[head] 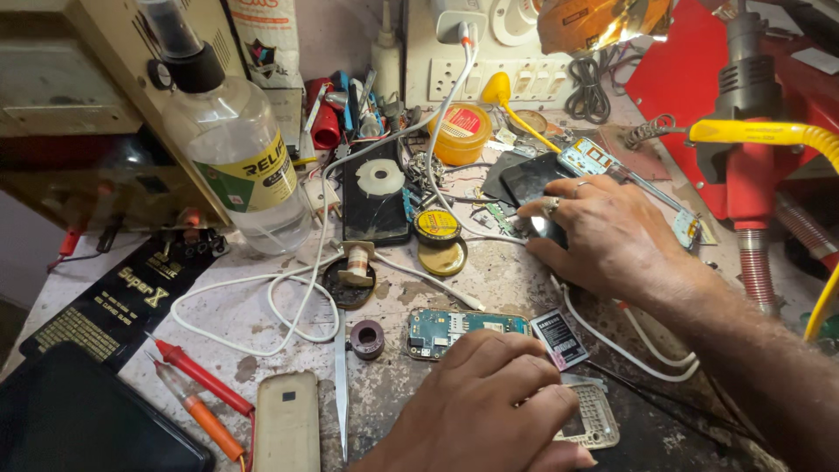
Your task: The person assembles a mobile phone by attaching a keypad membrane to the front panel, inserting the motherboard into the casing, and connecting internal components. They use a screwdriver to secure parts and handle the phone casing and circuit board throughout the process.
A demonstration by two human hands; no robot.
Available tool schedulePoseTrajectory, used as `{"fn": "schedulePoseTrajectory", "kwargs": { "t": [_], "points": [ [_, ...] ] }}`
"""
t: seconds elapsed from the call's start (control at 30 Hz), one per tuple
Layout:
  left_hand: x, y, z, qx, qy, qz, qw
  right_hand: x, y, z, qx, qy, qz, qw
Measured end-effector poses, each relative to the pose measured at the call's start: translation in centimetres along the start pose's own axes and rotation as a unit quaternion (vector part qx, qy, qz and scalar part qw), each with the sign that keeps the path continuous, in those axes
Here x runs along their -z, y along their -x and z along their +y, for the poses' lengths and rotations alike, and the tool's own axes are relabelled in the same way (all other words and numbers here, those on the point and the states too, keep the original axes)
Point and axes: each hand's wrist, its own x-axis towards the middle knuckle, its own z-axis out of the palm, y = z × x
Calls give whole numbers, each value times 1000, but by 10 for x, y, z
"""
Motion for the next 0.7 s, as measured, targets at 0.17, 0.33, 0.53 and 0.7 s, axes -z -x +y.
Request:
{"fn": "schedulePoseTrajectory", "kwargs": {
  "t": [0.17, 0.33, 0.53, 0.7],
  "points": [
    [-4, 3, -1, -15, -4, 2, 1000, -3, -4, 2, 32, -9, 29, 999],
    [-2, 3, 2, -35, 13, -23, 999, -25, -18, -5, 107, 10, 72, 992],
    [54, -16, -9, 158, -19, 112, 981, -34, -22, -1, 130, -49, 113, 984],
    [95, -14, -52, 353, -181, 90, 913, -8, -7, -9, 134, -80, 133, 979]
  ]
}}
